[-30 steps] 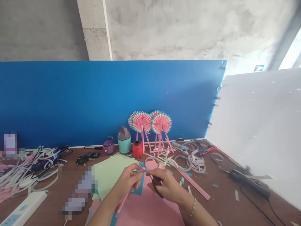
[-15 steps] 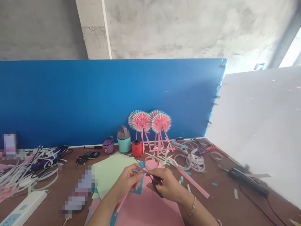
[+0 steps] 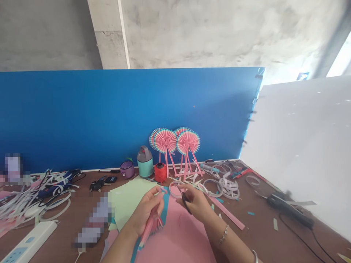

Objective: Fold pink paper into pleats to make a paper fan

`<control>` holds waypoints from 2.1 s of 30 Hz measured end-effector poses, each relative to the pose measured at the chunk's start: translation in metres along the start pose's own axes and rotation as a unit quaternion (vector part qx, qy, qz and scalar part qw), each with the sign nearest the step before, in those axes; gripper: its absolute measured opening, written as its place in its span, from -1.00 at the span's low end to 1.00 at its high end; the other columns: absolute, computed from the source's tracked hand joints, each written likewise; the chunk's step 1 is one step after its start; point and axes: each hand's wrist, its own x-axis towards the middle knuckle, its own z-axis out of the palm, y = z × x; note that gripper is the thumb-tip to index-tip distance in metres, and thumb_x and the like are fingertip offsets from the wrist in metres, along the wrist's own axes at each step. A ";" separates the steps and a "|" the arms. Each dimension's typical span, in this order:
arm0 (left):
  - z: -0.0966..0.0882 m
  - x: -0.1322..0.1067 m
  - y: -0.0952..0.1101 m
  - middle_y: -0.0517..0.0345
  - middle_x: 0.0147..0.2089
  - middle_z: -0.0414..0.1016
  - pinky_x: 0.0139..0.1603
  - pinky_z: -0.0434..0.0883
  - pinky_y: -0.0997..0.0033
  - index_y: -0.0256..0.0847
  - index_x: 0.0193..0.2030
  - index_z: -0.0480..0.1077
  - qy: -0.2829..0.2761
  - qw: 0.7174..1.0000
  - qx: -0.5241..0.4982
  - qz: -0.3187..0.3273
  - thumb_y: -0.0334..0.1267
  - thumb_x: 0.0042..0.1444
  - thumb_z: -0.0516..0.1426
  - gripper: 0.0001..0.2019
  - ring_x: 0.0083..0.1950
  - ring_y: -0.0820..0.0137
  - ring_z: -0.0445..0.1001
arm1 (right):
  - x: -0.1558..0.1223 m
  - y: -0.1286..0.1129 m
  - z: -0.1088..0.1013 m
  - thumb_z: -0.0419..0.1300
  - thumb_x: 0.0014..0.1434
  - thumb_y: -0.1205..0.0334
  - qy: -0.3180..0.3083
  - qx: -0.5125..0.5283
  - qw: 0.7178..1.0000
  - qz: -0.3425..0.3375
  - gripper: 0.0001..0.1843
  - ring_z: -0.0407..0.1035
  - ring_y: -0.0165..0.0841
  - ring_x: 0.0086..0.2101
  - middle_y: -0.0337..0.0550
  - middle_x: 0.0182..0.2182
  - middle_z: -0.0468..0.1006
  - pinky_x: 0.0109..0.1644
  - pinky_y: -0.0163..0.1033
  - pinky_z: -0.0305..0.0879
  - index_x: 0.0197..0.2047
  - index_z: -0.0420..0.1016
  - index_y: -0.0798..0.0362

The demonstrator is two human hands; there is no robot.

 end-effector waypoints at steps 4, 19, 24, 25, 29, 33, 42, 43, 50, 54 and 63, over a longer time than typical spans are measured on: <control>-0.005 0.000 -0.003 0.38 -0.64 0.19 -0.61 0.02 0.58 -0.25 -0.22 0.35 -0.007 0.992 -0.123 0.026 -0.07 0.06 0.17 -0.72 -0.67 0.62 0.01 | 0.008 0.022 -0.007 0.22 -0.08 0.29 0.033 -0.219 0.967 0.122 -0.67 0.30 -0.34 -0.48 -0.27 -0.53 0.41 -0.46 -0.33 0.00 -0.19 0.31 0.09; -0.011 0.016 -0.014 0.22 -0.38 0.45 -0.06 0.43 0.31 -0.23 -0.25 0.39 0.110 0.915 -0.387 -0.006 -0.34 0.17 0.11 -0.95 -0.39 0.51 0.47 | 0.008 0.043 -0.021 0.23 -0.19 0.35 0.000 -0.311 0.936 0.168 -0.65 0.38 -0.12 -0.23 0.02 -0.30 0.51 -0.23 -0.20 0.18 -0.23 0.44 0.15; -0.009 0.015 -0.008 0.21 -0.42 0.46 -0.02 0.44 0.28 -0.24 -0.30 0.40 0.141 0.907 -0.397 0.003 -0.34 0.20 0.07 -0.90 -0.41 0.50 0.48 | 0.012 0.056 -0.028 0.23 -0.29 0.44 -0.028 -0.237 0.952 0.194 -0.54 0.39 -0.30 -0.44 -0.25 -0.48 0.49 -0.46 -0.34 0.11 -0.20 0.46 0.07; -0.008 0.016 -0.008 0.20 -0.42 0.47 -0.02 0.44 0.28 -0.24 -0.30 0.40 0.150 0.906 -0.395 0.004 -0.34 0.21 0.05 -0.88 -0.42 0.50 0.48 | 0.013 0.055 -0.028 0.22 -0.23 0.41 -0.023 -0.234 0.952 0.196 -0.58 0.39 -0.31 -0.44 -0.25 -0.49 0.48 -0.46 -0.34 0.12 -0.20 0.46 0.07; -0.004 0.017 -0.011 0.12 -0.34 0.53 0.04 0.40 0.22 -0.24 -0.28 0.40 0.203 0.909 -0.365 0.001 -0.35 0.22 0.05 -0.88 -0.24 0.41 0.54 | 0.012 0.033 -0.014 0.03 0.14 0.23 0.067 -0.155 0.980 0.109 -0.76 0.39 -0.30 -0.30 -0.11 -0.33 0.53 -0.26 -0.27 0.22 -0.19 0.46 0.10; 0.002 0.017 -0.018 0.00 -0.13 0.54 0.12 0.34 0.25 -0.22 -0.24 0.39 0.160 0.936 -0.312 0.025 -0.26 0.17 0.12 -0.91 0.02 0.31 0.47 | -0.006 0.002 0.014 0.10 0.14 0.02 0.000 -0.014 0.999 -0.047 -0.62 0.33 -0.19 -0.08 -0.02 -0.08 0.49 -0.03 -0.14 0.23 -0.05 0.45 0.05; -0.005 0.016 -0.023 0.09 -0.14 0.52 0.14 0.28 0.26 -0.17 -0.23 0.41 0.126 0.950 -0.273 0.087 -0.32 0.06 0.21 -0.88 0.09 0.29 0.41 | -0.016 -0.011 0.027 0.18 -0.09 0.30 -0.017 -0.121 0.992 -0.009 -0.67 0.30 -0.20 -0.23 -0.08 -0.26 0.45 -0.14 -0.15 0.18 -0.17 0.42 0.08; -0.006 0.017 -0.023 0.09 -0.12 0.52 0.14 0.28 0.27 -0.17 -0.20 0.42 0.122 0.953 -0.260 0.092 -0.32 0.04 0.23 -0.84 0.09 0.29 0.40 | -0.012 -0.011 0.024 0.17 -0.08 0.31 -0.009 -0.122 0.992 -0.003 -0.74 0.30 -0.22 -0.26 -0.10 -0.29 0.45 -0.16 -0.17 0.17 -0.24 0.42 0.08; 0.001 0.013 -0.028 0.04 -0.08 0.54 0.07 0.31 0.24 -0.18 -0.04 0.45 0.088 0.981 -0.162 0.058 -0.33 -0.09 0.31 -0.59 -0.01 0.27 0.45 | -0.003 0.003 0.019 0.08 0.00 0.38 0.055 -0.159 0.983 -0.069 -0.96 0.29 -0.24 -0.34 -0.16 -0.44 0.41 -0.27 -0.23 0.10 -0.43 0.31 0.07; 0.006 0.013 -0.033 0.06 -0.18 0.56 -0.15 0.36 0.37 -0.20 -0.16 0.51 0.103 0.987 -0.115 0.033 -0.27 -0.14 0.34 -0.67 -0.12 0.31 0.46 | -0.003 0.010 0.020 0.05 0.01 0.42 0.083 -0.168 0.975 -0.116 -0.91 0.29 -0.23 -0.32 -0.13 -0.42 0.42 -0.27 -0.23 0.10 -0.40 0.32 0.07; 0.005 0.017 -0.039 0.10 -0.47 0.51 -0.22 0.39 0.45 -0.33 -0.49 0.51 0.110 0.987 -0.112 0.023 -0.19 -0.13 0.34 -0.78 -0.36 0.43 0.45 | -0.007 0.004 0.017 0.19 0.00 0.34 0.068 -0.184 0.966 -0.167 -0.70 0.27 -0.17 -0.14 -0.11 -0.20 0.44 -0.11 -0.11 0.15 -0.14 0.34 0.00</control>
